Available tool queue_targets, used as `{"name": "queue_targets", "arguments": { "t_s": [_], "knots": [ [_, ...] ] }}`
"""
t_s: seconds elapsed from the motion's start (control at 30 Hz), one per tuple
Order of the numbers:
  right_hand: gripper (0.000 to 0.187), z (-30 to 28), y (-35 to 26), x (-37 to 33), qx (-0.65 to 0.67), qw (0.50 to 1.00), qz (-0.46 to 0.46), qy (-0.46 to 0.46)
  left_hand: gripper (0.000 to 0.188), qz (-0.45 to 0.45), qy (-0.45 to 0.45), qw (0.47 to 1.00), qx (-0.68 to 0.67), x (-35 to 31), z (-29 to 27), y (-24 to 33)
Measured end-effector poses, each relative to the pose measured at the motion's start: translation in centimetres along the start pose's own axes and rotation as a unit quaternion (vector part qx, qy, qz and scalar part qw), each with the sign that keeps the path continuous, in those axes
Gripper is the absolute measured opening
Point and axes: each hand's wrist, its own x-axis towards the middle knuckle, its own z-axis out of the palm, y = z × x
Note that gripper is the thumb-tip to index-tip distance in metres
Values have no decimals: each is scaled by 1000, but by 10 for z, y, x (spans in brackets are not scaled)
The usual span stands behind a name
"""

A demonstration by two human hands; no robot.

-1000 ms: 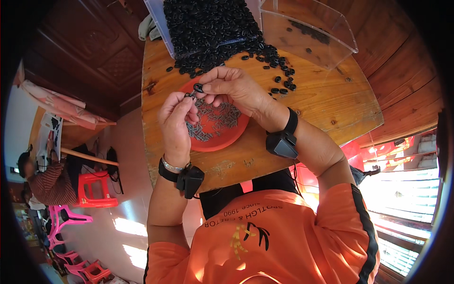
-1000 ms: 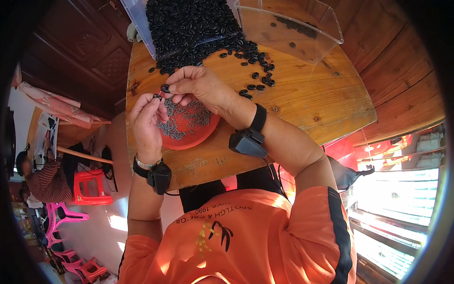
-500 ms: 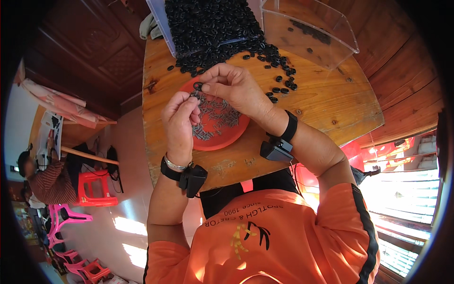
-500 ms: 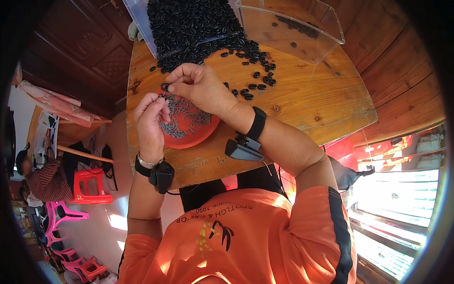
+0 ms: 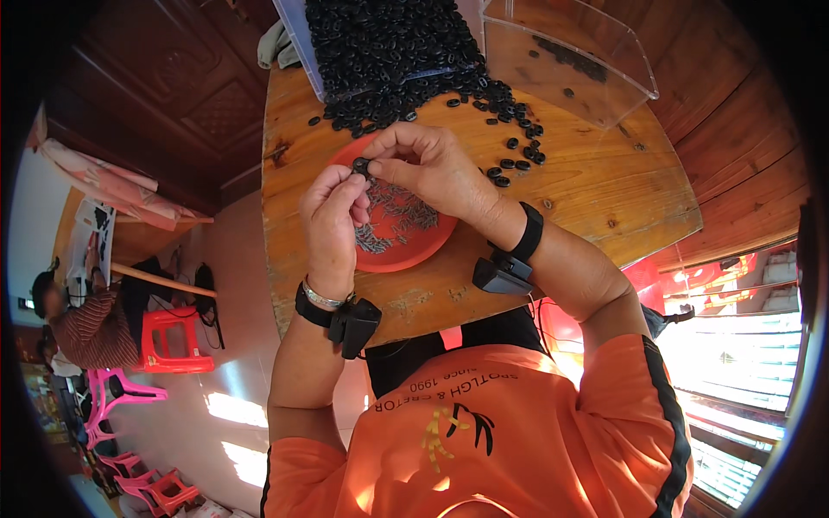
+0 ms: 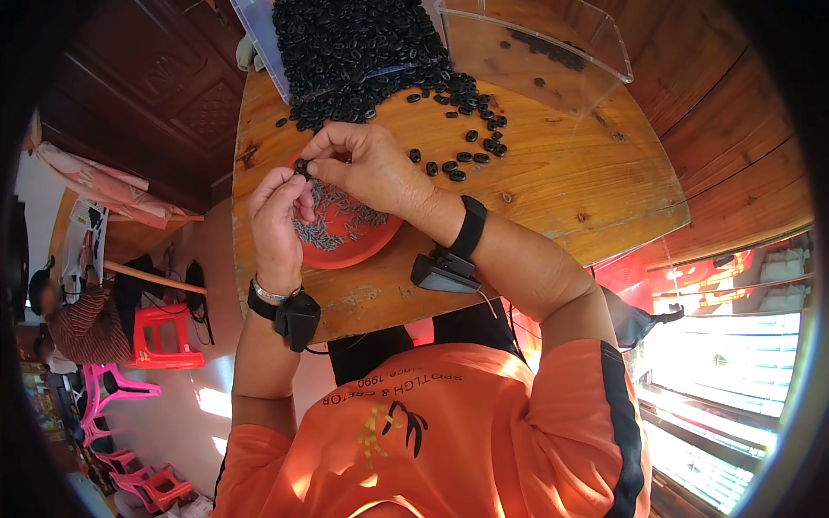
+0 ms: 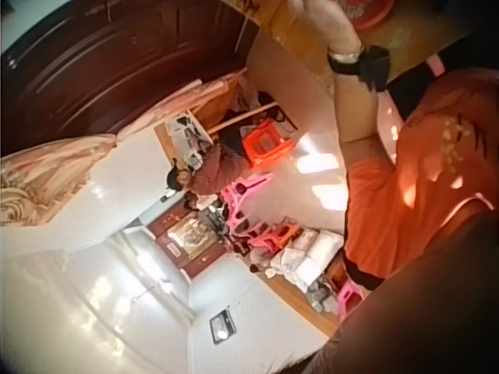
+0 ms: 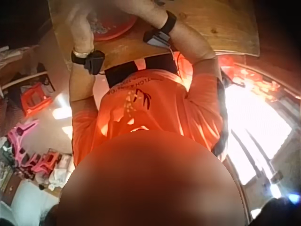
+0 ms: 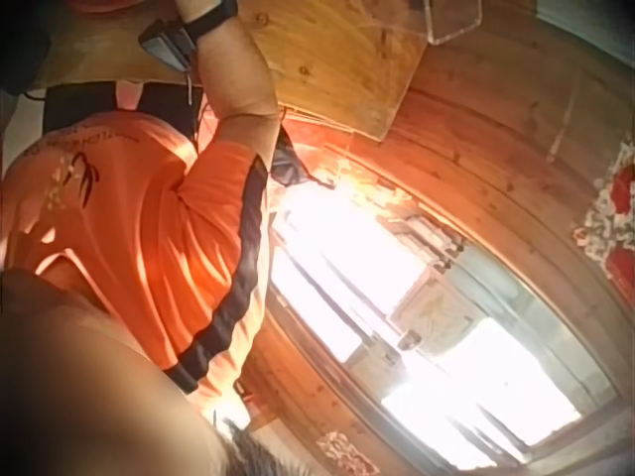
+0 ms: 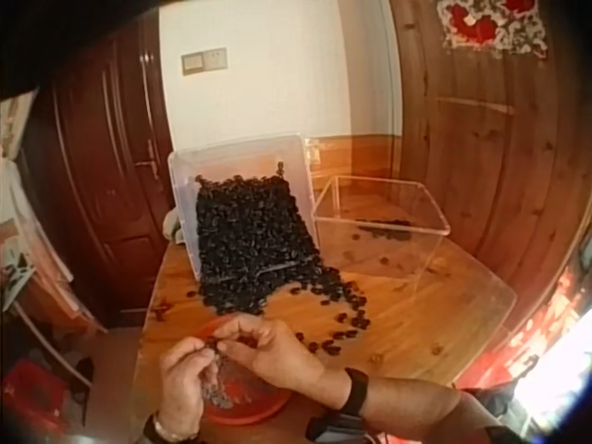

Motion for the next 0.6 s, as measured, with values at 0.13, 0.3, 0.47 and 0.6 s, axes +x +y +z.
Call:
{"name": "queue_targets", "arguments": {
  "t_s": [0.13, 0.3, 0.47, 0.6],
  "knots": [
    [18, 2, 5, 0, -14, 1000, -9, -4, 13, -7, -1, 1000, -23, 0, -1, -2],
    [23, 6, 4, -3, -31, 999, -16, -8, 14, -27, -1, 998, -49, 0, 0, -1],
    [21, 8, -1, -5, -81, 996, -33, -8, 14, -31, 5, 997, -69, -1, 1, -1],
    [18, 2, -2, -2, -33, 999, 2, -19, 13, -1, 5, 1000, -26, -2, 2, -3]
  ]
}}
